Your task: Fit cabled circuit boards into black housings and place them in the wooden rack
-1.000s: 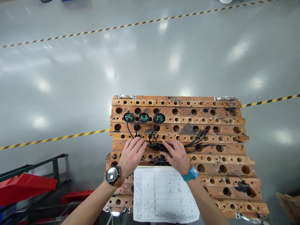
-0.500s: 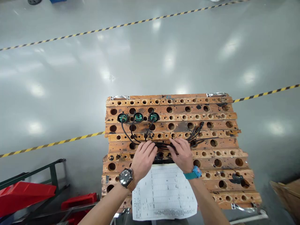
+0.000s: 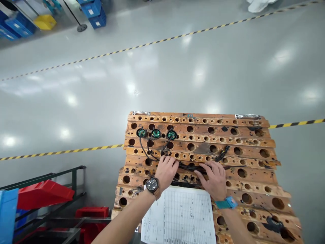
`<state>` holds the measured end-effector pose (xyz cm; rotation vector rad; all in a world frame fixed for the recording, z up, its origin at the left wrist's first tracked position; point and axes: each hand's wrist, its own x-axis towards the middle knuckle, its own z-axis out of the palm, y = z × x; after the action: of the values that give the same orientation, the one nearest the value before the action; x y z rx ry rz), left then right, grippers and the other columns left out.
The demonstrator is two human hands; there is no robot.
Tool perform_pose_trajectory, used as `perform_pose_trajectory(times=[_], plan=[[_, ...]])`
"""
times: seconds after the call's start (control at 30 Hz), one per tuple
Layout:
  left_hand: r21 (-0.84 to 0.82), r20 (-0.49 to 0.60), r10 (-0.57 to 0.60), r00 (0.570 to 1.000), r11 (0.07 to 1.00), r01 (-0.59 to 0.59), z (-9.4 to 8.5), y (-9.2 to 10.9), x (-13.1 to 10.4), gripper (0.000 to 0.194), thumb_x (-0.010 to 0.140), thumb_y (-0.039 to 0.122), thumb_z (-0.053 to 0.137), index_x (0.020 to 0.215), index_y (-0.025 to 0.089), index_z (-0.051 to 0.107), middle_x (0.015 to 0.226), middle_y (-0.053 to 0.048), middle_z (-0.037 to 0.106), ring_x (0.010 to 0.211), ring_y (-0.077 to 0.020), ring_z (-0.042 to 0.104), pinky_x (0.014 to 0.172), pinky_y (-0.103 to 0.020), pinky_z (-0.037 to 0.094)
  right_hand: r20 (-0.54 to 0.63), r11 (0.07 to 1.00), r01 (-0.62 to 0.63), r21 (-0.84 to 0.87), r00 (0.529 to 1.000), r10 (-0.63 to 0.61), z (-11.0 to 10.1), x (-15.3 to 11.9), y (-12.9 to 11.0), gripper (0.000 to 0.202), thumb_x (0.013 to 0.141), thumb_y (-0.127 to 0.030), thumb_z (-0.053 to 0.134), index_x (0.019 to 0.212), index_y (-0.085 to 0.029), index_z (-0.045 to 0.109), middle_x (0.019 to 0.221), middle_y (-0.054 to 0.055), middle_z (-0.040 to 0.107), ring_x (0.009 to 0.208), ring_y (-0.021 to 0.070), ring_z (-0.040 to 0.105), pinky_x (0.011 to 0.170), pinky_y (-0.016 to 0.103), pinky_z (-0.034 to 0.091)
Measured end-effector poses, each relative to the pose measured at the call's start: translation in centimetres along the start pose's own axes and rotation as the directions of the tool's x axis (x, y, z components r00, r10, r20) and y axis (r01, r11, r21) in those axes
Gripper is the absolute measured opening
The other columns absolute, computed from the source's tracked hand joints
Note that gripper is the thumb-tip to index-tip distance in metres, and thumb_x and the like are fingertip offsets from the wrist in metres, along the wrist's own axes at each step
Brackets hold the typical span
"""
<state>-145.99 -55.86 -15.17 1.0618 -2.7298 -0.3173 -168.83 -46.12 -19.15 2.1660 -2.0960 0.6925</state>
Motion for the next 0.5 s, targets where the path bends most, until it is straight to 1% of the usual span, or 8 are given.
perform_pose_trajectory(times=[0.07,0.13,0.2,0.3,0.33,0.4,0.5], plan=[[-0.069,-0.065,-0.060,0.996,0.996,0.055,-0.4,0.2,-0.4,0.014,0.095,0.015,0.058,0.107,0.018,0.063,0.102,-0.008,0.071,0.097,-0.0226,0.064,0.090,-0.041,0.051,-0.023,1.000,-0.028,0.006,0.999,0.028,0.2,0.1,-0.3,0.031,0.097,-0.046,0.058,0.104,-0.020,0.071,0.101,0.013,0.066,0.107,0.0316,0.057,0.100,0.050,0.045],[-0.123,-0.157,-0.145,0.977,0.984,0.126,-1.2,0.2,-0.9,0.014,0.095,0.018,0.056,0.108,0.019,0.062,0.103,-0.008,0.071,0.101,-0.0237,0.064,0.091,-0.042,0.051,-0.018,0.999,-0.037,0.022,0.999,0.038,0.3,0.1,-0.4,0.031,0.097,-0.047,0.058,0.105,-0.020,0.071,0.101,0.013,0.066,0.108,0.0319,0.057,0.100,0.050,0.045],[-0.151,-0.254,-0.253,0.934,0.964,0.220,-2.2,-0.4,-1.5,0.015,0.097,0.019,0.053,0.109,0.020,0.061,0.104,-0.009,0.071,0.103,-0.0247,0.064,0.092,-0.043,0.051,-0.006,0.998,-0.042,0.038,0.999,0.042,0.3,0.0,-0.4,0.031,0.097,-0.047,0.058,0.107,-0.020,0.071,0.101,0.012,0.066,0.108,0.0321,0.056,0.101,0.050,0.044],[-0.165,-0.354,-0.394,0.848,0.919,0.358,-4.0,-2.2,-1.9,0.017,0.099,0.022,0.051,0.113,0.020,0.060,0.109,-0.011,0.071,0.107,-0.0268,0.064,0.093,-0.045,0.051,-0.022,0.999,-0.025,0.044,0.999,0.026,0.4,0.0,-0.4,0.029,0.097,-0.045,0.058,0.107,-0.020,0.069,0.100,0.013,0.065,0.107,0.0330,0.056,0.100,0.053,0.045],[-0.162,-0.376,-0.422,0.825,0.906,0.390,-4.6,-2.9,-1.8,0.019,0.099,0.023,0.052,0.115,0.020,0.060,0.111,-0.012,0.070,0.109,-0.0276,0.063,0.094,-0.046,0.051,-0.036,0.999,-0.016,0.043,0.999,0.018,0.5,0.0,-0.4,0.028,0.097,-0.044,0.059,0.107,-0.020,0.069,0.099,0.013,0.065,0.107,0.0332,0.056,0.099,0.053,0.045],[-0.148,-0.409,-0.451,0.794,0.891,0.430,-5.6,-4.3,-1.1,0.023,0.098,0.025,0.054,0.119,0.019,0.059,0.114,-0.013,0.069,0.112,-0.0289,0.061,0.096,-0.047,0.050,-0.068,0.999,-0.005,0.039,0.998,0.007,0.6,0.0,-0.4,0.026,0.096,-0.043,0.062,0.107,-0.020,0.068,0.098,0.012,0.065,0.106,0.0337,0.056,0.098,0.054,0.046],[-0.120,-0.427,-0.463,0.777,0.880,0.459,-6.4,-5.8,0.9,0.031,0.097,0.029,0.056,0.126,0.018,0.058,0.120,-0.016,0.067,0.118,-0.0312,0.059,0.101,-0.050,0.048,-0.103,1.000,0.015,0.024,0.995,-0.013,0.9,-0.1,-0.3,0.025,0.096,-0.043,0.062,0.107,-0.021,0.068,0.099,0.013,0.065,0.107,0.0345,0.056,0.096,0.055,0.048]])
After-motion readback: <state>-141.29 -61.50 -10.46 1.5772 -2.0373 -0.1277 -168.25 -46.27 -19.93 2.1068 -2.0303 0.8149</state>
